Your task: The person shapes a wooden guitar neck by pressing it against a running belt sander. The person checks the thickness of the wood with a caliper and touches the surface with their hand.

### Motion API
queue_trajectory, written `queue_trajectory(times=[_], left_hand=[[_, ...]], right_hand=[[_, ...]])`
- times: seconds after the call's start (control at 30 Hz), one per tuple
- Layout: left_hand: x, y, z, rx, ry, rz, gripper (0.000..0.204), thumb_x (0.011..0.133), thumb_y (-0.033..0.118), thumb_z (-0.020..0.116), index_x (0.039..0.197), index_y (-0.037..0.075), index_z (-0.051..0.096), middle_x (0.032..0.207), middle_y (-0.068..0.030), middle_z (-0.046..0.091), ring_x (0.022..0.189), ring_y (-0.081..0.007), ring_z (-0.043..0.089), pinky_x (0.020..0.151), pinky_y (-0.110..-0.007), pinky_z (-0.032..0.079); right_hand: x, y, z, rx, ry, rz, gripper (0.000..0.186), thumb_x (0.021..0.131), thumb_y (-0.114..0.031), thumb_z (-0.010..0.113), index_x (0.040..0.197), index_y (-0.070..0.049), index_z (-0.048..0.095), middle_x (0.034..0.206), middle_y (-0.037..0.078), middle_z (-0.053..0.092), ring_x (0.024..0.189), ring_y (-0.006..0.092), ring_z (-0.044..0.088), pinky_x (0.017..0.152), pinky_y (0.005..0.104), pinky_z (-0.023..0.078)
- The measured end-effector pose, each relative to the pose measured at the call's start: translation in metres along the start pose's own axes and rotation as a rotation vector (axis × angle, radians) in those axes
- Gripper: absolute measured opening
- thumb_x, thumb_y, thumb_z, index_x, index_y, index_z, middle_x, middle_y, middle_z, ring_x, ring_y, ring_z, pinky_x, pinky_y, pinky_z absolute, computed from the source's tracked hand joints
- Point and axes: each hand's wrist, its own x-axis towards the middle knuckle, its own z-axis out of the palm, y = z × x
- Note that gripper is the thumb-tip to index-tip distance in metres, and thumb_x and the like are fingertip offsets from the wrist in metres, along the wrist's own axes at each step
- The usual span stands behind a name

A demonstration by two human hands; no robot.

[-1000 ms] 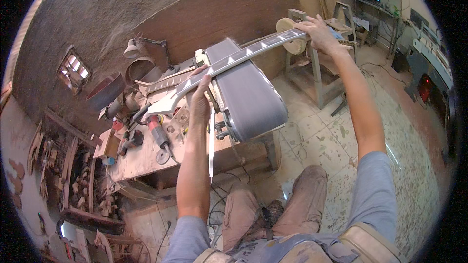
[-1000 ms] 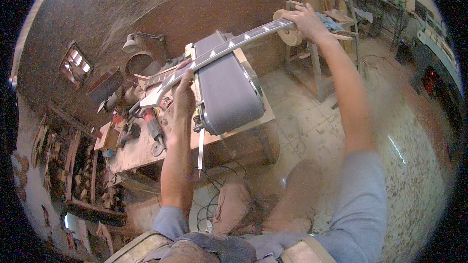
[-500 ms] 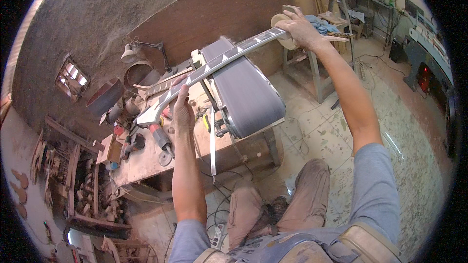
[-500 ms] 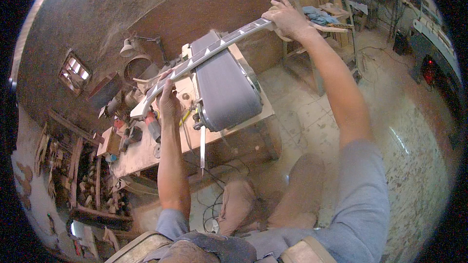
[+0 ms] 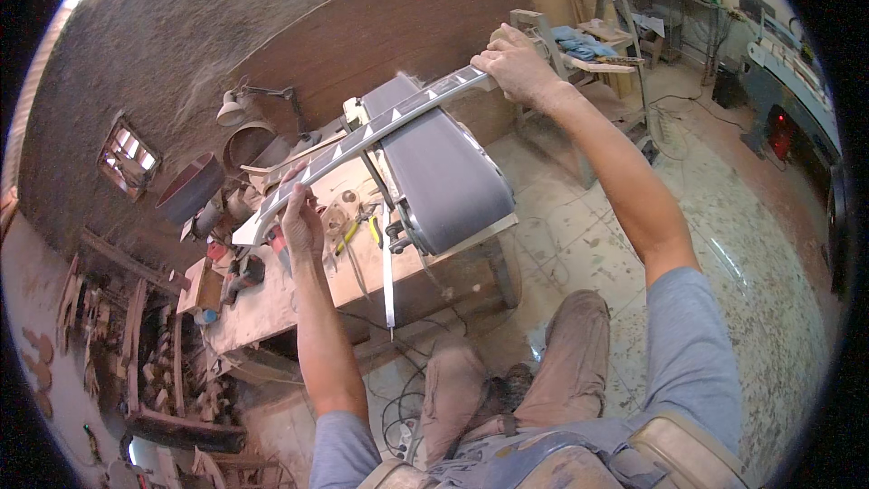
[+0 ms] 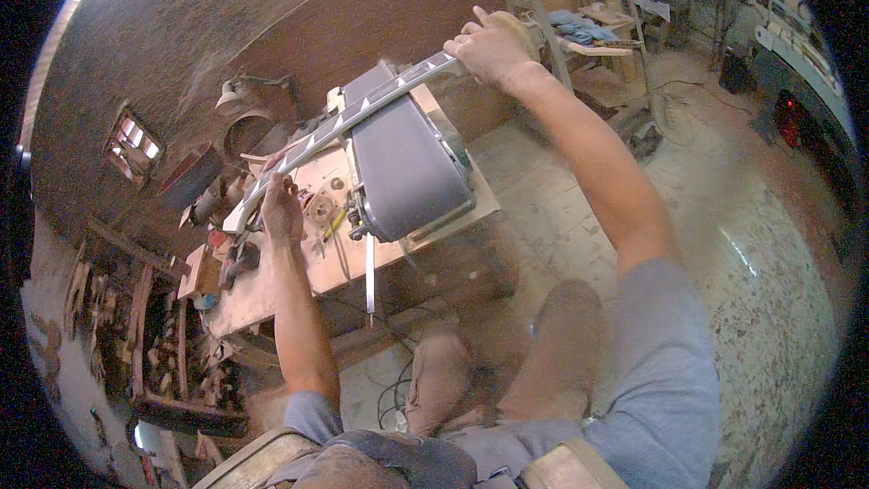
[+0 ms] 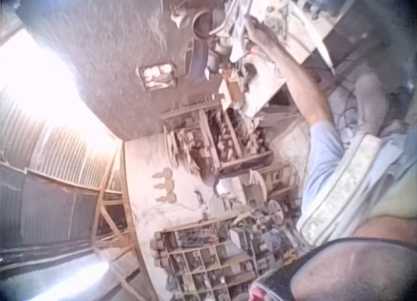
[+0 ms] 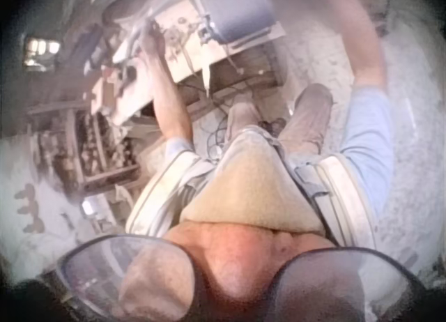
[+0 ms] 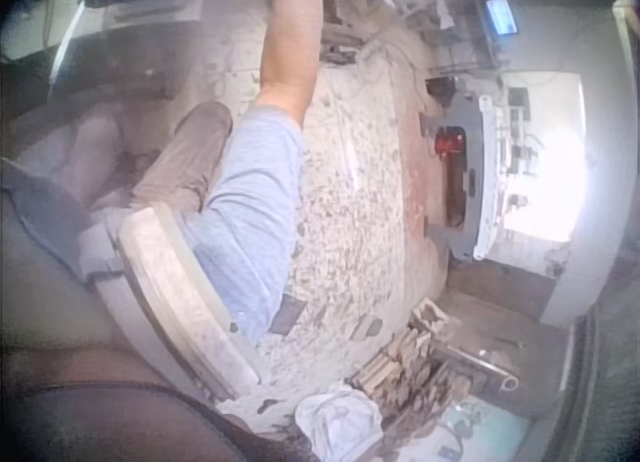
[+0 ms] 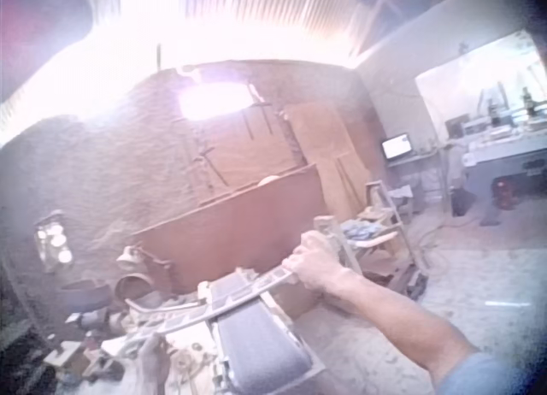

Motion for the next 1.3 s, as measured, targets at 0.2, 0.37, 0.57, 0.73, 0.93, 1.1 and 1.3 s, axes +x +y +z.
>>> queue_trajectory(times=[0.2, 0.37, 0.57, 0.73, 0.93, 1.1, 1.3], left_hand=[[-0.01, 0.015, -0.005, -0.109, 0.084, 0.0, 0.042, 0.092, 0.014, 0.071, 0.132, 0.008, 0.06, 0.129, -0.0028, 0.066, 0.089, -0.0051, 0.055, 0.081, -0.022, 0.04], [-0.013, 0.028, -0.019, -0.114, -0.045, -0.011, 0.043, 0.095, 0.02, 0.07, 0.136, 0.014, 0.06, 0.129, 0.0012, 0.066, 0.101, -0.0079, 0.059, 0.092, -0.028, 0.04], [-0.015, 0.015, -0.01, -0.232, -0.048, 0.056, 0.041, 0.096, 0.031, 0.07, 0.132, 0.013, 0.062, 0.139, -0.0002, 0.061, 0.12, -0.0113, 0.055, 0.096, -0.033, 0.042], [-0.015, -0.023, 0.049, 0.082, 0.059, 0.036, 0.037, 0.094, 0.026, 0.071, 0.129, 0.019, 0.066, 0.144, 0.0054, 0.058, 0.13, -0.007, 0.045, 0.103, -0.035, 0.027], [-0.018, -0.057, 0.151, -0.131, -0.05, -0.05, 0.057, 0.089, 0.023, 0.078, 0.136, 0.002, 0.054, 0.128, -0.0103, 0.056, 0.127, -0.0186, 0.048, 0.116, -0.033, 0.031], [-0.018, -0.056, 0.15, -0.14, -0.008, 0.021, 0.057, 0.09, 0.018, 0.077, 0.138, 0.0, 0.052, 0.129, -0.0077, 0.057, 0.126, -0.0174, 0.049, 0.115, -0.034, 0.033], [-0.005, -0.044, 0.066, -0.043, 0.107, 0.039, 0.043, 0.09, 0.018, 0.077, 0.128, 0.005, 0.064, 0.135, -0.0026, 0.058, 0.13, -0.0172, 0.047, 0.118, -0.034, 0.022]], right_hand=[[0.009, -0.018, 0.002, -0.012, 0.032, -0.074, 0.016, 0.093, -0.007, 0.056, 0.103, -0.008, 0.067, 0.103, 0.008, 0.074, 0.115, 0.026, 0.064, 0.124, 0.0538, 0.025], [0.008, -0.023, -0.003, -0.011, -0.009, -0.062, 0.017, 0.093, -0.006, 0.053, 0.103, -0.008, 0.067, 0.103, 0.009, 0.074, 0.113, 0.0264, 0.065, 0.124, 0.0533, 0.025], [-0.001, -0.001, 0.013, 0.14, 0.158, -0.018, 0.02, 0.089, -0.006, 0.06, 0.107, -0.012, 0.069, 0.107, 0.006, 0.074, 0.114, 0.0271, 0.065, 0.124, 0.0554, 0.024], [-0.027, 0.055, -0.011, 0.083, 0.036, 0.041, 0.038, 0.087, -0.012, 0.069, 0.126, -0.016, 0.067, 0.126, 0.006, 0.071, 0.132, 0.0322, 0.055, 0.122, 0.0557, 0.026], [-0.054, 0.128, -0.007, -0.135, -0.132, 0.24, 0.049, 0.083, -0.005, 0.071, 0.129, -0.022, 0.064, 0.137, -0.002, 0.064, 0.142, 0.0305, 0.044, 0.124, 0.0558, 0.024], [-0.051, 0.136, 0.006, -0.106, -0.108, 0.279, 0.062, 0.078, 0.001, 0.075, 0.136, -0.017, 0.061, 0.143, 0.004, 0.06, 0.144, 0.0331, 0.042, 0.125, 0.0541, 0.023], [-0.013, 0.072, 0.002, -0.149, -0.119, 0.103, 0.057, 0.08, 0.003, 0.071, 0.133, -0.015, 0.062, 0.14, 0.005, 0.062, 0.143, 0.0317, 0.042, 0.124, 0.0543, 0.025]])
